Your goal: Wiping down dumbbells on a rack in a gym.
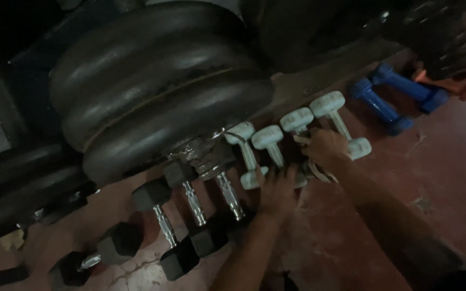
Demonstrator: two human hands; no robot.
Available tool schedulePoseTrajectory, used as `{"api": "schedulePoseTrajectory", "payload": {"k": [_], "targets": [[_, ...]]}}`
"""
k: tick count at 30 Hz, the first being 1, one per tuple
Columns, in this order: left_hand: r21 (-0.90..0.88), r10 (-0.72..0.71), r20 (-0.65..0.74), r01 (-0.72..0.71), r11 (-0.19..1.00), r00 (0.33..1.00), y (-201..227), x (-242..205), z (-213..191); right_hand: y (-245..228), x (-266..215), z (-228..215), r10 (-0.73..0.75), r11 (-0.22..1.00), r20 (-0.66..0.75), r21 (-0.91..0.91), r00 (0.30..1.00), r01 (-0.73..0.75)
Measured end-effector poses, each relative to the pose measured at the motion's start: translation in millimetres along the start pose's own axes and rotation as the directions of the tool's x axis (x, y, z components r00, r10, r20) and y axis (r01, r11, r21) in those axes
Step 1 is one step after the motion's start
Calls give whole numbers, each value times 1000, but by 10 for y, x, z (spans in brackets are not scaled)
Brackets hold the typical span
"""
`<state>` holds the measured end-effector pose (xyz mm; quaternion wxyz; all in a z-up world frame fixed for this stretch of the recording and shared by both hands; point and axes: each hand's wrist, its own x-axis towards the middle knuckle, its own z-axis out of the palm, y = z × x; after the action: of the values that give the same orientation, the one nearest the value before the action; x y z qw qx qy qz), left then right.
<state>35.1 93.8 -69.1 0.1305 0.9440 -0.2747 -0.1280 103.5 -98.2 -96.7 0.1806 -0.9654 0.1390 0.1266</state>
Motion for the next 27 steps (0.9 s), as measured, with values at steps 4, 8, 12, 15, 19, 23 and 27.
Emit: {"api": "schedulePoseTrajectory", "payload": {"k": [4, 8, 12, 15, 19, 23, 27], "targets": [[-44, -3, -52, 0, 999, 999, -89, 125, 101, -81, -49, -124, 74, 997, 77, 14, 994, -75], [48, 34, -115, -28, 998, 993, -125, 94, 179, 35, -57, 74, -31, 999, -23, 32, 999, 31], [32, 85, -216, -80, 996, 973, -171, 142, 281, 6, 1, 106, 19, 1000, -75, 23, 997, -18], [61, 60, -93, -55, 997, 994, -120, 146, 188, 58, -19, 84, -13, 998, -190, 63, 982, 25], [64, 89, -139, -80, 995, 986, 72, 131, -86, 169, 104, 16, 79, 997, 17, 21, 997, -79], [60, 24, -9, -23, 998, 1000, 174, 153, -209, 184, 78, -38, 7, 1000, -46, -13, 999, -8], [-96, -19, 17, 21, 995, 1000, 27, 177, -146, 232, 94, 20, -84, 996, -170, 27, 982, 90]]}}
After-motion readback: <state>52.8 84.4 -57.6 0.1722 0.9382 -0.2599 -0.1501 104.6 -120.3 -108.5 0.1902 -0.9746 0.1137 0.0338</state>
